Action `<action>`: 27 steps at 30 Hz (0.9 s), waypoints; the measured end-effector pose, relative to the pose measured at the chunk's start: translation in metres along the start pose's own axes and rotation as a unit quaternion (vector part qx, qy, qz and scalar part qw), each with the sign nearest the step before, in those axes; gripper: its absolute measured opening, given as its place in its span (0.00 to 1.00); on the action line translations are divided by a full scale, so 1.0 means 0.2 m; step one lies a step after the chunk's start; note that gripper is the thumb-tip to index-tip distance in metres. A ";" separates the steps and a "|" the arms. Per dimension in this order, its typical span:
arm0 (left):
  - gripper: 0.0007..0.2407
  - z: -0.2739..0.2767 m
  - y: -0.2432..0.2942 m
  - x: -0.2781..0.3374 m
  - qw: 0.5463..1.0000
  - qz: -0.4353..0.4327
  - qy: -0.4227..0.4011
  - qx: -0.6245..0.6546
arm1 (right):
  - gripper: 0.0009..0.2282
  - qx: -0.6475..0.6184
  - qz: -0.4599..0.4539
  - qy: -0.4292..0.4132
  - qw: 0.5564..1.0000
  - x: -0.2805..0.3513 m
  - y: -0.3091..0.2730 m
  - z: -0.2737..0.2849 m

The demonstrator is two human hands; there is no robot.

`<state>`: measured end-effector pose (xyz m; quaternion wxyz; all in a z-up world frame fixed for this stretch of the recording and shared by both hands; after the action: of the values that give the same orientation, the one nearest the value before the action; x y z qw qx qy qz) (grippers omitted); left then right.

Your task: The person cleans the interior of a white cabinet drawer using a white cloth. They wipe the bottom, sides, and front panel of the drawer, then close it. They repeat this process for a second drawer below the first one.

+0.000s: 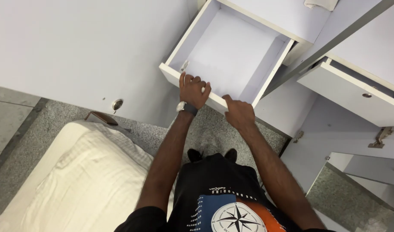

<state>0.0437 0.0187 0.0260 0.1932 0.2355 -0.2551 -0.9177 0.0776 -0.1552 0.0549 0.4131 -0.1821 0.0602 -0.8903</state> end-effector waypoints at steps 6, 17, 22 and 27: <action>0.13 0.09 -0.03 0.14 1.000 -0.005 0.015 0.003 | 0.23 -0.007 -0.018 0.000 1.000 0.09 -0.12 -0.08; 0.14 0.21 -0.08 0.27 0.999 -0.014 0.031 0.017 | 0.25 0.017 -0.009 0.016 1.000 0.18 -0.24 -0.18; 0.14 0.24 -0.08 0.27 0.999 -0.010 0.004 0.045 | 0.25 0.032 0.000 0.041 0.999 0.20 -0.26 -0.16; 0.14 0.24 -0.07 0.26 0.999 -0.019 0.005 0.035 | 0.24 0.000 -0.014 0.029 0.999 0.18 -0.26 -0.13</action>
<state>-0.0266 0.0234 0.0368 0.1684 0.2514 -0.2816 -0.9106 0.0091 -0.1505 0.0534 0.3984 -0.1572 0.0698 -0.9009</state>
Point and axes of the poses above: each hand's wrist, its own x-axis away from the middle knuckle, its own z-axis out of the back of the hand, y = z × x, the point moved 6 cm from there along -x, towards the middle knuckle, and after that the axes turned 10 degrees about z, right-handed, at the moved point
